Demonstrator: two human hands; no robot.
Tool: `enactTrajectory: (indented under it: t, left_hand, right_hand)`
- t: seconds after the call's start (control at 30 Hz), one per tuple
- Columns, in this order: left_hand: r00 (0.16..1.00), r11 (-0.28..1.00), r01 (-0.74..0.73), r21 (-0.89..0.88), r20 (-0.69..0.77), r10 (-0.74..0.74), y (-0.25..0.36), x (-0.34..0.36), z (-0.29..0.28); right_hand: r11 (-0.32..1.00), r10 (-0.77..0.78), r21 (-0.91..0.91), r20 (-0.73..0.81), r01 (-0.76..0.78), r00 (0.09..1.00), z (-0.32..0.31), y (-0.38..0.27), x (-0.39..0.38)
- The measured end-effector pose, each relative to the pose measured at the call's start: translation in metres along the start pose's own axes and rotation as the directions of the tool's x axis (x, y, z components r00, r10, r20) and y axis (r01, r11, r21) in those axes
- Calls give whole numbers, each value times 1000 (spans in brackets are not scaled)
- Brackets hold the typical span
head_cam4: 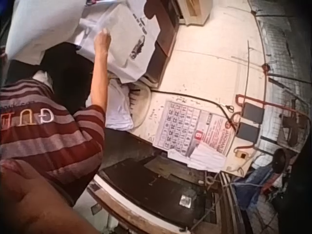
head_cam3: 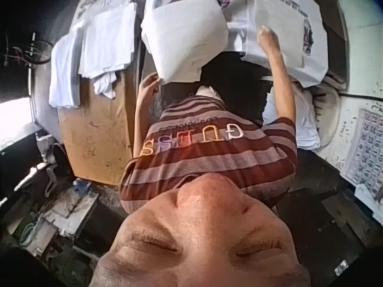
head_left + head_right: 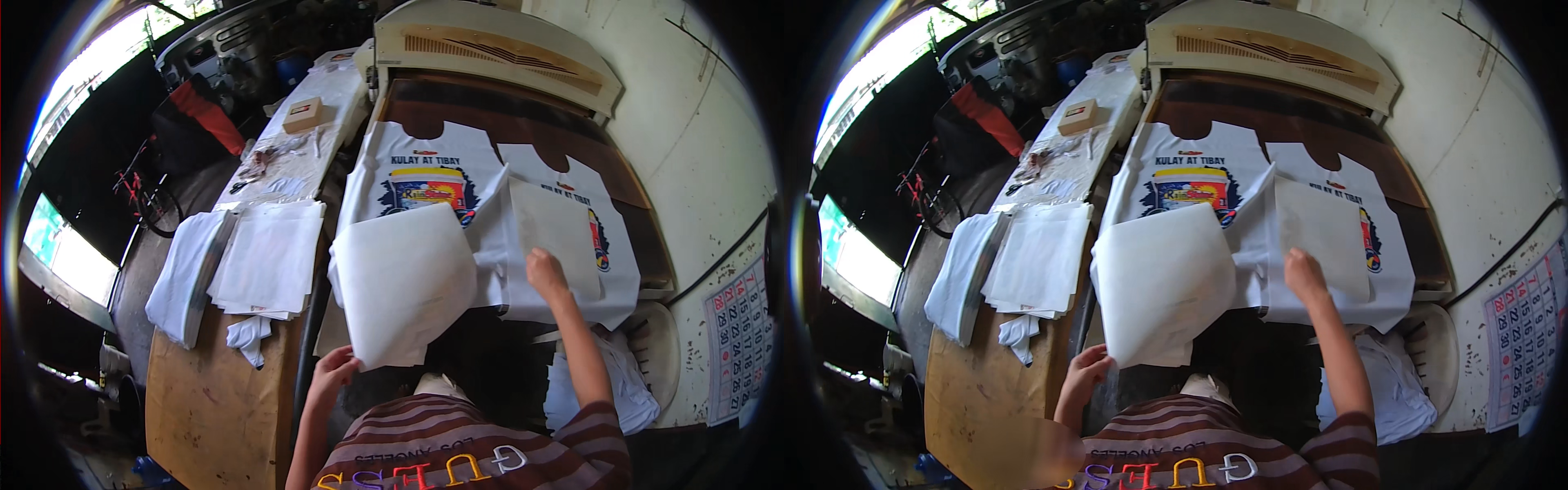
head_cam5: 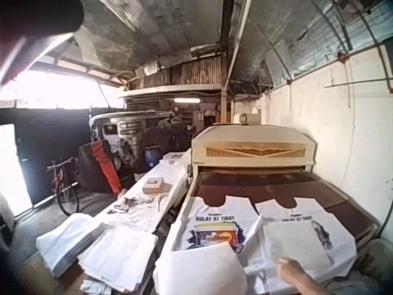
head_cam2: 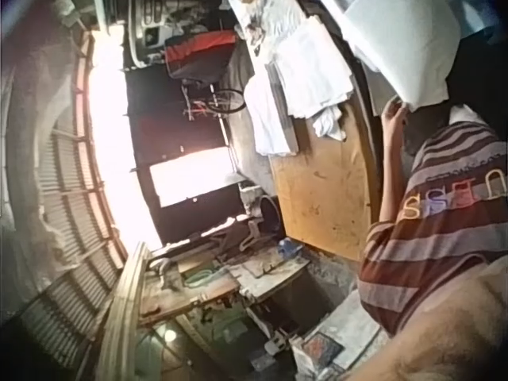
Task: The recorder prepares white t-shirts for screen printing by laying them on the press bed and aligning transfer papers on top.
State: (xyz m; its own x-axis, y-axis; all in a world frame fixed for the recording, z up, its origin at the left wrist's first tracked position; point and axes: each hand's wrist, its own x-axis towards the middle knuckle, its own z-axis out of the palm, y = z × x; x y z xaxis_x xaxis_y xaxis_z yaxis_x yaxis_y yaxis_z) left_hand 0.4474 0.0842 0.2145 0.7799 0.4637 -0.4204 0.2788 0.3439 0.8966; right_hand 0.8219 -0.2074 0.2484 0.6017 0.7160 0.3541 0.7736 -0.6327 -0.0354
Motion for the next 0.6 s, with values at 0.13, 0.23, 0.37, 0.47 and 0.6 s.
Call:
enactTrajectory:
  t: [0.13,0.23,0.37,0.47,0.6]
  left_hand:
    - [999,998,-48,-32,6,48,-10,-2,19]
    - [990,995,-103,14,-91,104,-11,-4,30]
    - [980,980,-165,113,-95,176,-3,-3,35]
    - [964,961,-236,147,-87,250,-11,-3,37]
    - [946,919,-308,245,-25,324,-15,-14,44]
  right_hand:
    - [970,-130,218,75,112,989,-7,-117,-15]
    - [922,-304,266,51,280,951,-11,-188,-33]
    - [847,-469,316,62,428,881,-25,-243,-49]
    - [762,-590,333,3,555,807,-36,-262,-60]
    - [698,-659,364,-13,617,752,-44,-272,-67]
